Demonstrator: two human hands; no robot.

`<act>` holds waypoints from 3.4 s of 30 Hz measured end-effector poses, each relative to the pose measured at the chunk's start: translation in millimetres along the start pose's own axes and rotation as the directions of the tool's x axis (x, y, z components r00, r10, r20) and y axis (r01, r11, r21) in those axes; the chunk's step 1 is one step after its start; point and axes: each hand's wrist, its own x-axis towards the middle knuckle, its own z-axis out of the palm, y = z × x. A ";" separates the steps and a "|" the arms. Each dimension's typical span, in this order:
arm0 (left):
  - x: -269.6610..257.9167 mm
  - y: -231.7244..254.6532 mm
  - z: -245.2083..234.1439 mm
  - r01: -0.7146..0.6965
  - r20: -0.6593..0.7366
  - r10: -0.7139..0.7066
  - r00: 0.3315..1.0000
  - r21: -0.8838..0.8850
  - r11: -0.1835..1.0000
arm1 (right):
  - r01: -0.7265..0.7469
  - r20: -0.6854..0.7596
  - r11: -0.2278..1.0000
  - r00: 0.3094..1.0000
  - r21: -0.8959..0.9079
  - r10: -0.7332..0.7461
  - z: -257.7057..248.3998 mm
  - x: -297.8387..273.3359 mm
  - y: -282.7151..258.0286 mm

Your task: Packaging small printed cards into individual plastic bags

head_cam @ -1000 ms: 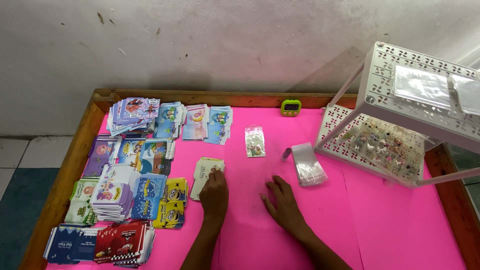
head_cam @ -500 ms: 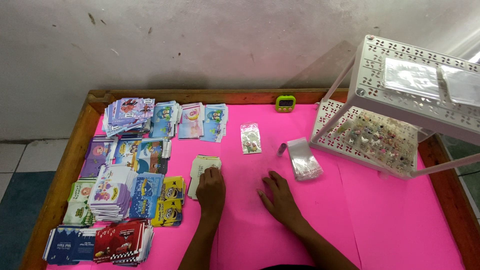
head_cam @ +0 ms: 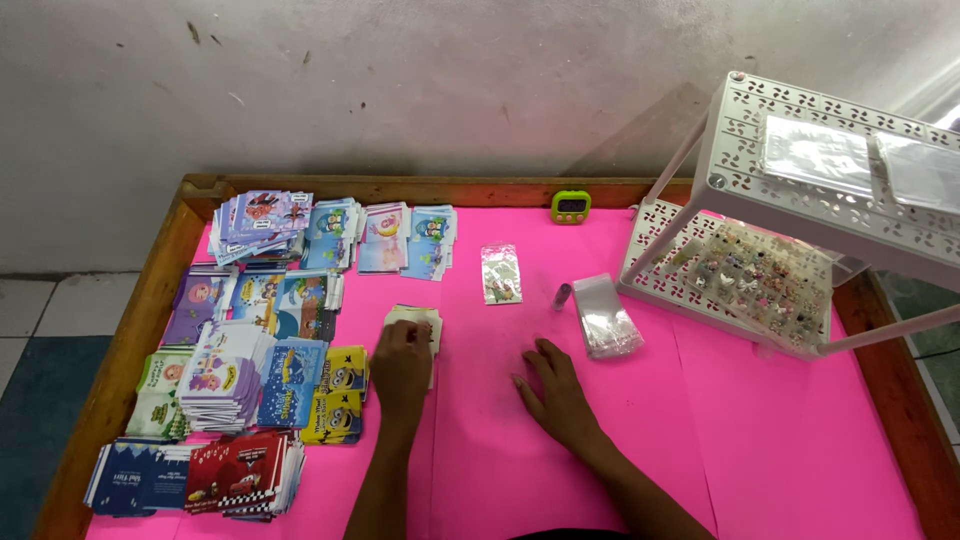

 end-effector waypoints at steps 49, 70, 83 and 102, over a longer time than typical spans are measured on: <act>-21.1 77.6 19.1 0.175 0.673 0.305 0.674 -0.546 0.819 | -0.542 0.262 0.631 0.834 0.555 0.486 -39.5 9.8 1.7; -35.9 81.7 30.5 -0.494 0.298 0.655 0.694 -0.465 0.735 | -0.409 -0.122 0.911 0.903 0.052 0.413 -36.0 95.9 68.5; -60.3 78.6 53.0 -0.578 0.416 0.658 0.628 -0.318 0.752 | -0.347 -0.138 0.881 0.903 0.322 0.407 -67.6 31.6 8.5; -51.7 65.7 60.9 -0.564 0.430 0.611 0.665 -0.247 0.788 | -0.316 -0.109 0.941 0.938 0.119 0.329 -60.7 -9.5 4.9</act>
